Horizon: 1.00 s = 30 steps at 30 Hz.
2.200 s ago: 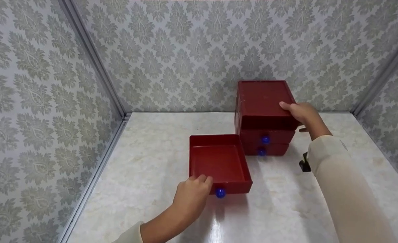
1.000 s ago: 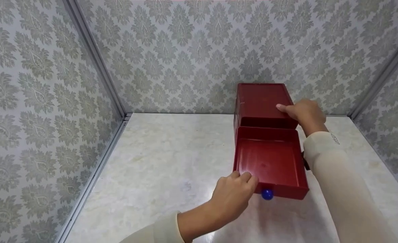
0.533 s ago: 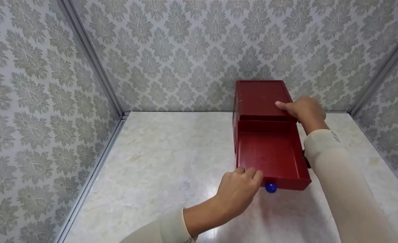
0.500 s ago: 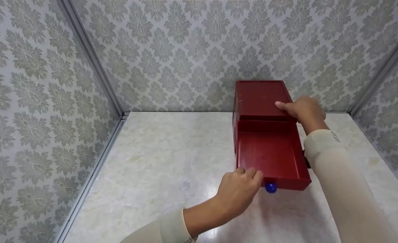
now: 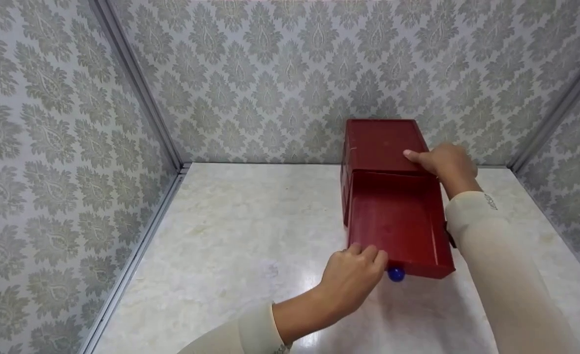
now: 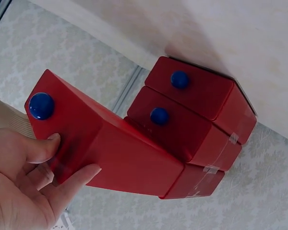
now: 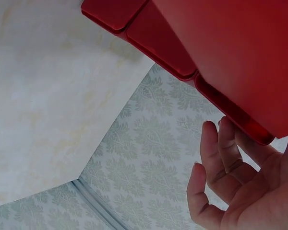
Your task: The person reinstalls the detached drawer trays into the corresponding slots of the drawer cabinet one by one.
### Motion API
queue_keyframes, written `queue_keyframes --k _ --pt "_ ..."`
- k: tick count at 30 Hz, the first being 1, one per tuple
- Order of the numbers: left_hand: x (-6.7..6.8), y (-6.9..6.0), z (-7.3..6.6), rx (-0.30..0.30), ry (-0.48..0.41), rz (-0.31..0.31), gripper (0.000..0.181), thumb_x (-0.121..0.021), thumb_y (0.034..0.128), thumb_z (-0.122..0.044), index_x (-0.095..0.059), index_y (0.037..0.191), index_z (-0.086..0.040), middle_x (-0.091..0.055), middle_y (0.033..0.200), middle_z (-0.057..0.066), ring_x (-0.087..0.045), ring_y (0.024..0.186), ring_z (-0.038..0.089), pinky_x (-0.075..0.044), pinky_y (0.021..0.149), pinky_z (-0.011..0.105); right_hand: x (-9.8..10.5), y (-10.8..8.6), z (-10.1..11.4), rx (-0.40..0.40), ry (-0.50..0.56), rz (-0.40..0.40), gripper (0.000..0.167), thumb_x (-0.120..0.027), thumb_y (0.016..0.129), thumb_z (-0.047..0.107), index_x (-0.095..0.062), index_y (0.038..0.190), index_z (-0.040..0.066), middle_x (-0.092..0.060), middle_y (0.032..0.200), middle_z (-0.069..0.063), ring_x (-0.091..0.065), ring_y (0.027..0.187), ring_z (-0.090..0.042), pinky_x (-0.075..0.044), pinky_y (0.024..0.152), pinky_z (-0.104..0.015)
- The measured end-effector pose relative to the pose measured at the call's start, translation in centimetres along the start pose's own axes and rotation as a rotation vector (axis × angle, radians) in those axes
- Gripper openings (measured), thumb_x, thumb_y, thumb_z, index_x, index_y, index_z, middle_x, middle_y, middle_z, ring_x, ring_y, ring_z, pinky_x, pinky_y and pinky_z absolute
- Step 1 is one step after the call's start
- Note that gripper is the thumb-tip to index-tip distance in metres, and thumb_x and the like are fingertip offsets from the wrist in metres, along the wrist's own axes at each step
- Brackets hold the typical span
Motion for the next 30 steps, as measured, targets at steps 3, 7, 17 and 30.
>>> queue_keyframes --k 3,7,17,30 --pt "-0.3 0.1 0.1 -0.001 0.0 0.004 0.022 -0.075 0.0844 -0.016 -0.054 0.077 -0.021 -0.055 0.068 -0.009 -0.055 0.059 0.01 -0.044 0.04 0.022 0.0 -0.1 -0.1 0.0 0.01 0.003 0.105 -0.046 0.079 0.091 -0.065 0.12 -0.004 -0.061 0.107 -0.02 -0.059 0.084 -0.03 -0.048 0.06 -0.039" --pt "-0.8 0.3 0.2 0.006 -0.006 0.002 0.02 -0.072 0.0856 -0.016 -0.055 0.077 -0.021 -0.056 0.069 -0.009 -0.055 0.059 0.012 -0.043 0.039 0.023 0.0 -0.1 -0.2 0.0 0.021 -0.003 0.103 -0.048 0.079 0.09 -0.065 0.12 -0.003 -0.061 0.108 -0.021 -0.06 0.087 -0.031 -0.049 0.061 -0.04" --pt "-1.7 1.1 0.8 0.041 -0.003 -0.009 0.016 -0.068 0.0859 -0.014 -0.057 0.077 -0.021 -0.056 0.07 -0.007 -0.055 0.059 0.013 -0.042 0.038 0.026 0.0 -0.2 -0.1 0.008 0.032 -0.022 0.096 -0.049 0.08 0.089 -0.065 0.113 0.0 -0.059 0.103 -0.018 -0.058 0.088 -0.031 -0.048 0.063 -0.041" --pt "-2.7 2.2 1.2 0.097 -0.041 0.036 0.02 -0.07 0.0772 -0.009 -0.054 0.073 -0.02 -0.059 0.069 -0.006 -0.052 0.056 0.015 -0.037 0.038 0.025 0.0 -0.3 -0.1 0.019 0.039 -0.011 0.1 -0.048 0.079 0.09 -0.065 0.113 -0.002 -0.062 0.107 -0.021 -0.059 0.087 -0.032 -0.049 0.063 -0.041"
Point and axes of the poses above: each hand's wrist, its own y-axis towards the middle knuckle, its own x-axis out of the back of the hand, z = x × y, the point moved 8 cm from there along y, towards the middle knuckle
